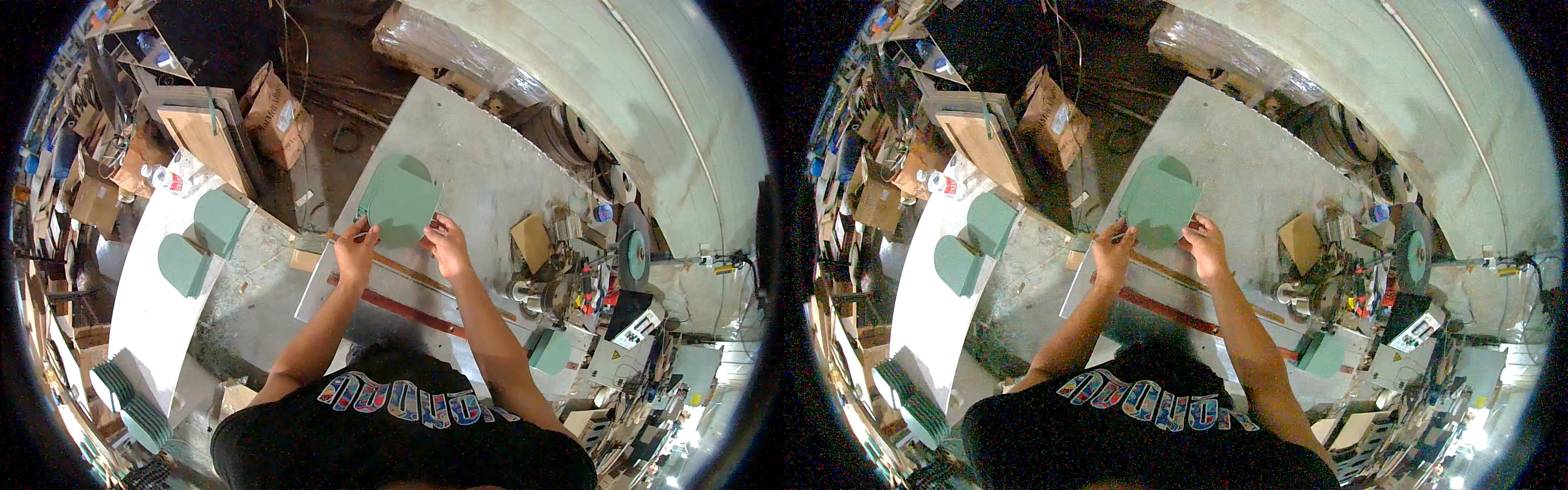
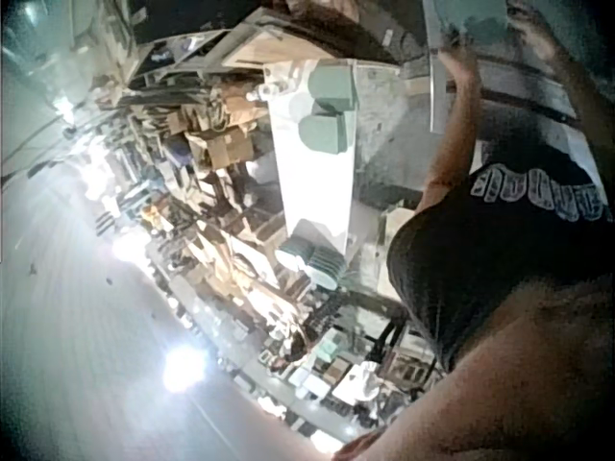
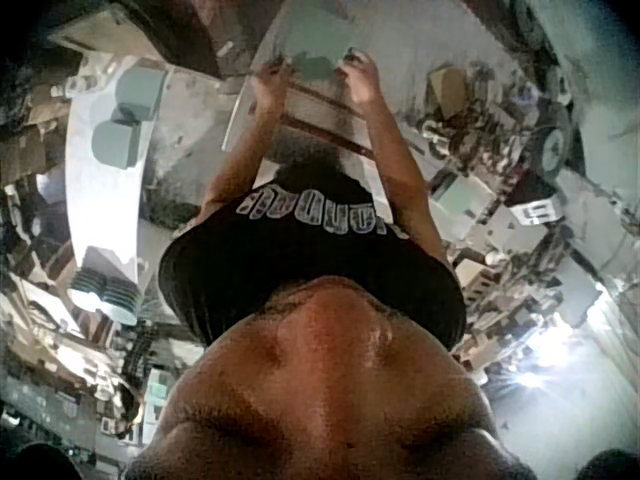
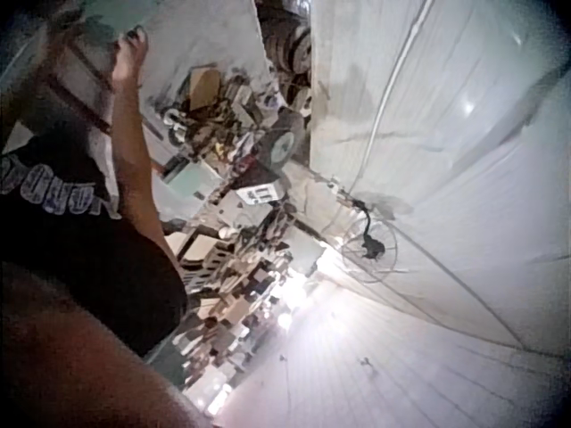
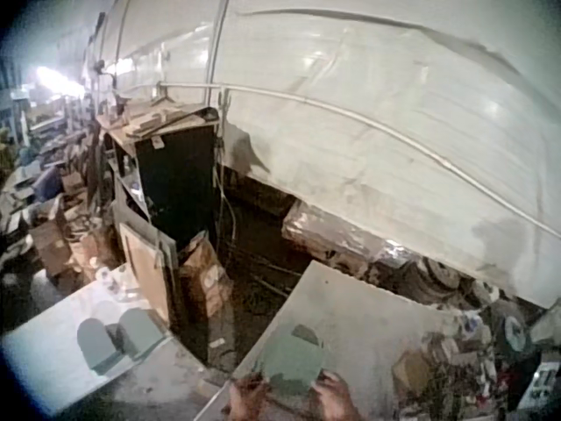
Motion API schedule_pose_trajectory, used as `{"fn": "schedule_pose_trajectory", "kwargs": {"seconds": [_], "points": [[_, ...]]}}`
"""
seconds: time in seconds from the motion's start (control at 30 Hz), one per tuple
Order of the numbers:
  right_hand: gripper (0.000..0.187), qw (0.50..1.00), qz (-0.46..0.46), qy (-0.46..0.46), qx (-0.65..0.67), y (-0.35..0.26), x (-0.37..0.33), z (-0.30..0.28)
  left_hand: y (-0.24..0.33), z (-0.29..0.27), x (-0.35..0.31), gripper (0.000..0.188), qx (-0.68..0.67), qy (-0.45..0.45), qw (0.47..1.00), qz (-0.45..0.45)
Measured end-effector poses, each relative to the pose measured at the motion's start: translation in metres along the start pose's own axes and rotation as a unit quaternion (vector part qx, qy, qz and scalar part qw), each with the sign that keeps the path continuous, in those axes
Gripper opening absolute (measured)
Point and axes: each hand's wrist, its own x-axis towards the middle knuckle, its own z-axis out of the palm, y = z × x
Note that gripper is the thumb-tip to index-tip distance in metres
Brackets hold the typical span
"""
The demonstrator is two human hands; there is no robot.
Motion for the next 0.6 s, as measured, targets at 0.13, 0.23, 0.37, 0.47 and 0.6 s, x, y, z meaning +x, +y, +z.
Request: {"fn": "schedule_pose_trajectory", "kwargs": {"seconds": [0.13, 0.23, 0.37, 0.47, 0.6], "points": [[0.049, 1.000, 0.000, -0.015, -0.009, 0.007, 0.008, -0.005, 0.006, 0.001, -0.002, 0.049, 0.048, -0.001, 0.999, -0.004], [0.050, 1.000, -0.002, -0.011, -0.025, 0.007, 0.007, -0.003, 0.005, 0.001, -0.003, 0.048, 0.040, 0.013, 0.999, -0.004], [0.051, 0.998, -0.015, 0.042, -0.049, 0.008, -0.009, 0.002, 0.007, 0.001, -0.004, 0.049, 0.066, 0.020, 0.997, 0.021], [0.053, 0.998, 0.005, 0.037, -0.056, 0.012, -0.029, -0.006, 0.003, -0.006, -0.002, 0.052, 0.053, 0.025, 0.998, 0.027], [0.050, 0.991, -0.047, 0.044, -0.119, 0.048, -0.057, -0.039, -0.003, -0.009, -0.012, 0.058, -0.056, 0.016, 0.998, -0.003]]}}
